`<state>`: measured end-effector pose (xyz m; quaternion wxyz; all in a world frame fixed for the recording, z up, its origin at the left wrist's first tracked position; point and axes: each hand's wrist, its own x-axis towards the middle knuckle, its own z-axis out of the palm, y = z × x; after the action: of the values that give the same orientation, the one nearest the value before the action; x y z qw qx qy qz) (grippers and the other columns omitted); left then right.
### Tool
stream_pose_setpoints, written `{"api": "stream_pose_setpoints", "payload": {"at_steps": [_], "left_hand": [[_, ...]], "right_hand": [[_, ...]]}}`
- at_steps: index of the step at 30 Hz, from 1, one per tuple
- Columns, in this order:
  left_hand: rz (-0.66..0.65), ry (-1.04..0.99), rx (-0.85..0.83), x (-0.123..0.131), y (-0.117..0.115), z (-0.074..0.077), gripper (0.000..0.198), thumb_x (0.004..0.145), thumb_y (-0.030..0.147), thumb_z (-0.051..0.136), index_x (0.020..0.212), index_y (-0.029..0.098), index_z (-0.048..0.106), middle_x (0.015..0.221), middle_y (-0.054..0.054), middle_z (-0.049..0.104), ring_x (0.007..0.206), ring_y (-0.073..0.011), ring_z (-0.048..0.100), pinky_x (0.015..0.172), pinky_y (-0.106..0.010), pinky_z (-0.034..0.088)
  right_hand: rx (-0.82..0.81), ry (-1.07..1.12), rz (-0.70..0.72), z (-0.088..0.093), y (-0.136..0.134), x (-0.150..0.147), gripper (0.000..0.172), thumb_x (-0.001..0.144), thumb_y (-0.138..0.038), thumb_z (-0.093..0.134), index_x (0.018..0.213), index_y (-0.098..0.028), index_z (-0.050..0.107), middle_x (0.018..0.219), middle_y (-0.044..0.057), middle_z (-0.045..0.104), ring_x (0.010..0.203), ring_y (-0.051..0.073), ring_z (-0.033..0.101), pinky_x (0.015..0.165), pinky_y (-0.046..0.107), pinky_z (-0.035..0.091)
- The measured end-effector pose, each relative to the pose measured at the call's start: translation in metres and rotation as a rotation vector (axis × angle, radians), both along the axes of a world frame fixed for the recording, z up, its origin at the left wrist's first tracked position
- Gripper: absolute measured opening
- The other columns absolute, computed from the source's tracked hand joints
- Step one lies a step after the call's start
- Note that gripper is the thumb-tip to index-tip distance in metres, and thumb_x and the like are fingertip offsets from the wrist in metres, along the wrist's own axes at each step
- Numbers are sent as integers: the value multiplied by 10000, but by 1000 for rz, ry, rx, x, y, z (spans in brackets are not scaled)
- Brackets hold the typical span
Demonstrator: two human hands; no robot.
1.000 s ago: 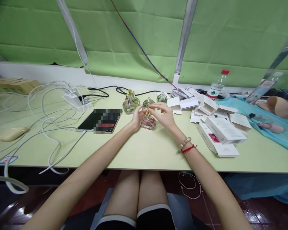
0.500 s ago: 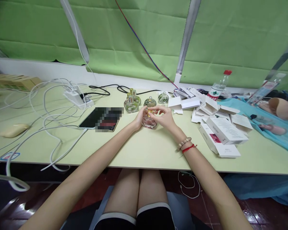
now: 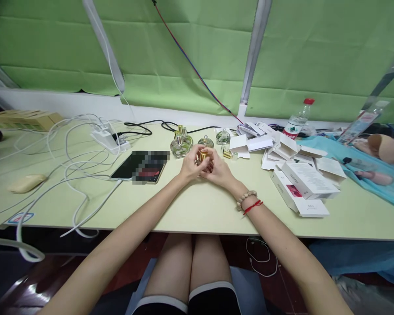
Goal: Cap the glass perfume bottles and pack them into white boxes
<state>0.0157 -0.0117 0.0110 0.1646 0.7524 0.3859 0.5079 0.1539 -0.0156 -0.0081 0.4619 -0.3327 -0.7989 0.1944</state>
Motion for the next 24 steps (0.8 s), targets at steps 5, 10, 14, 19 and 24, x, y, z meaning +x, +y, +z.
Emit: {"api": "stream_pose_setpoints", "payload": {"at_steps": [5, 10, 14, 19, 24], "left_hand": [[114, 112, 27, -1, 5, -2, 364, 781, 427, 583, 1072, 211, 546, 1029, -60, 592, 904, -193, 554, 835, -267, 390], [250, 201, -7, -3, 14, -6, 252, 881, 427, 469, 914, 219, 607, 922, -55, 596, 907, -206, 547, 833, -291, 368], [457, 171, 3, -5, 15, -7, 260, 877, 424, 489, 956, 215, 622, 973, -76, 594, 975, -238, 509, 859, -332, 364], [669, 51, -42, -13, 19, -6, 268, 860, 400, 523, 1029, 224, 633, 1108, -111, 521, 1071, -282, 444, 801, -356, 409], [743, 20, -95, -21, 21, -3, 265, 852, 354, 537, 1073, 234, 623, 1144, -130, 466, 1093, -305, 421, 804, -380, 427]], "right_hand": [[3, -63, -113, 1, 7, 5, 732, 669, -283, 681, 1312, -237, 335, 1277, 110, 478, 940, 214, 578, 772, 347, 496], [58, -168, -231, -5, 22, 18, 735, 653, -369, 718, 1292, -205, 394, 1256, 134, 486, 937, 237, 544, 865, 419, 443], [37, -243, -341, -10, 28, 26, 706, 638, -404, 720, 1258, -212, 442, 1204, 127, 516, 994, 274, 528, 914, 473, 389], [17, -301, -337, -10, 28, 28, 532, 694, -365, 665, 1183, -216, 518, 1177, 119, 536, 1119, 301, 486, 951, 504, 349], [82, -304, -286, -10, 27, 22, 184, 730, -268, 603, 903, -226, 648, 1218, 105, 504, 1181, 284, 456, 992, 506, 327]]}}
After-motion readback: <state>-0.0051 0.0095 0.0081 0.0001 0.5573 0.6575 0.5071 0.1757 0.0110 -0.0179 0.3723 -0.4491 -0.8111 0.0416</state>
